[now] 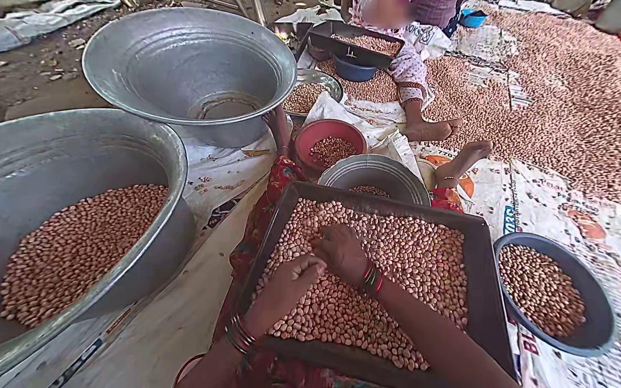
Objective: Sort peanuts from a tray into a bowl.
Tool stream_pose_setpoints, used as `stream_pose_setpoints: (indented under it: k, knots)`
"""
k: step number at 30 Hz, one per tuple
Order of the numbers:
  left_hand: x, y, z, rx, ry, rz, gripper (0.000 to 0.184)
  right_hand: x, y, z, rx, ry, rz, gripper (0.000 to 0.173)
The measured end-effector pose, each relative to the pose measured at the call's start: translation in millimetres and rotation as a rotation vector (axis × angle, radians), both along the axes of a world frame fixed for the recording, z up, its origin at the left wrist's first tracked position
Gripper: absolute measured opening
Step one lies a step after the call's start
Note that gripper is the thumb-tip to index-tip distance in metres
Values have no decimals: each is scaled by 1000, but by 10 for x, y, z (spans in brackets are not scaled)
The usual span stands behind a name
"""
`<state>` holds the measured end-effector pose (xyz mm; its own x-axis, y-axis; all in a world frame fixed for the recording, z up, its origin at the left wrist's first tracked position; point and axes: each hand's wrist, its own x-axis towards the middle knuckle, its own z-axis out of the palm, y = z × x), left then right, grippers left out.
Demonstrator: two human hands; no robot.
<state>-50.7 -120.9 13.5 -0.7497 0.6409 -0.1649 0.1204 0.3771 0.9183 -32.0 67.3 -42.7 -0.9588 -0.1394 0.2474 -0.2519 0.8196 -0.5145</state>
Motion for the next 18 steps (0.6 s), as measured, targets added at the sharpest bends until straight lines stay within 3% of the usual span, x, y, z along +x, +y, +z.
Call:
stream_pose_setpoints:
  k: [3, 7, 10, 12, 15, 18]
  knots:
    - [162, 58, -76, -275, 217, -401, 30, 403, 165, -153, 163, 126, 89, 19]
    - [299, 365, -73, -591, 260, -711, 35, 854, 947, 0, 352, 117, -132, 17]
    - [374, 503, -117, -684, 335, -789, 30, 1109, 1214, 312, 268, -64, -299, 22]
    - [406, 543, -88, -706, 371, -806, 29, 1228, 1168, 411, 211, -37, -333, 21]
    - [429, 545, -74, -730, 358, -799, 31, 1348, 935, 455, 132, 25, -260, 19]
    - [410, 556, -44, -805, 318, -750, 32, 1425, 632, 490, 17, -89, -92, 17]
